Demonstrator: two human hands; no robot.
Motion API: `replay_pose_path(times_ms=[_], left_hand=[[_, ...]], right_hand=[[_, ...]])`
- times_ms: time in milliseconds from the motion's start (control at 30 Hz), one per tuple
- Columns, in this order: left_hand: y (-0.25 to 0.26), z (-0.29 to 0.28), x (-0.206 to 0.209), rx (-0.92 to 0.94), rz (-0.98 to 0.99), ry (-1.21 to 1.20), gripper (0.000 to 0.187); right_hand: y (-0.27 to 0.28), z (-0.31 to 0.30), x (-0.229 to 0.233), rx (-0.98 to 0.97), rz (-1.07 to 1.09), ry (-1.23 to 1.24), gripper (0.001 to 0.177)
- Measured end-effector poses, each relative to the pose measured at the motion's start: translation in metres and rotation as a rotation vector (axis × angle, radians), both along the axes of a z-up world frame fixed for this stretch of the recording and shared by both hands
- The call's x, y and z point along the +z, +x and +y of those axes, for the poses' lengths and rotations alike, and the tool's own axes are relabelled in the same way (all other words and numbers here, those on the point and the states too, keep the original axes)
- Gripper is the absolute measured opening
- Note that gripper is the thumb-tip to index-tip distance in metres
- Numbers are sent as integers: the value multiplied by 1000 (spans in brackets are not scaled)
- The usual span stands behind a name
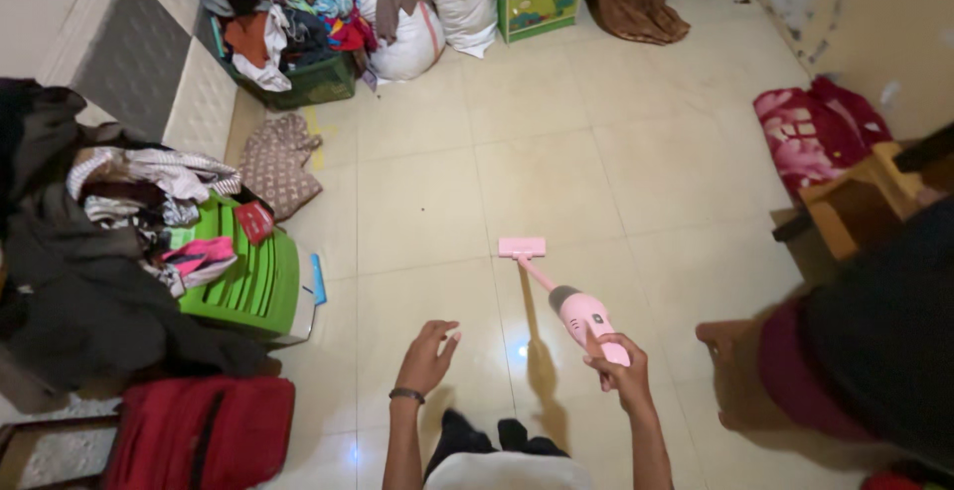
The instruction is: The person uses a pink handheld vacuum cleaner to clean the tiled floor in a room, moving around piles of clothes and furniture.
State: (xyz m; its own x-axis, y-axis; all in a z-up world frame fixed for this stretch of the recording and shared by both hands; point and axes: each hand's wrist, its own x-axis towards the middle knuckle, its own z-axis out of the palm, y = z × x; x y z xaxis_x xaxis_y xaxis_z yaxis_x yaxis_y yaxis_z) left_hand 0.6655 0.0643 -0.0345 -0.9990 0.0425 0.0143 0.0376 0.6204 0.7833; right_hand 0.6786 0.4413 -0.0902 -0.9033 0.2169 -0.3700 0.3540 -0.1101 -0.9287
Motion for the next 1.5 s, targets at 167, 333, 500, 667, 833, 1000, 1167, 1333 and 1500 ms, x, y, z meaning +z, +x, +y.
replay_pose_path(times_ms=[167, 333, 500, 667, 833, 1000, 1167, 1333, 1500], left_hand=[[37, 1, 12, -45, 12, -82, 28], [76, 5, 46, -55, 70, -53, 29], [141, -19, 50, -14, 137, -42, 26], [236, -77, 5, 118, 186, -13, 27], [347, -118, -53, 333, -44, 254, 29], [387, -123, -70, 443, -174, 328, 29], [370, -107, -59, 320, 26, 315, 27], [314, -82, -18, 217, -22, 302, 28], [241, -79, 0, 151, 41, 249, 29]], right_hand=[[29, 17, -9, -43, 66, -66, 35], [40, 22, -23, -161, 83, -146, 39], [83, 11, -22, -123, 142, -146, 36], [168, -6, -3, -98, 99, -88, 36], [262, -17, 7, -12, 29, 31, 36], [285, -44, 14, -4, 53, 23, 36], [240, -63, -2, 70, 112, 83, 38], [170, -87, -26, 77, 148, 66, 36], [99, -100, -33, 90, 137, 54, 36]])
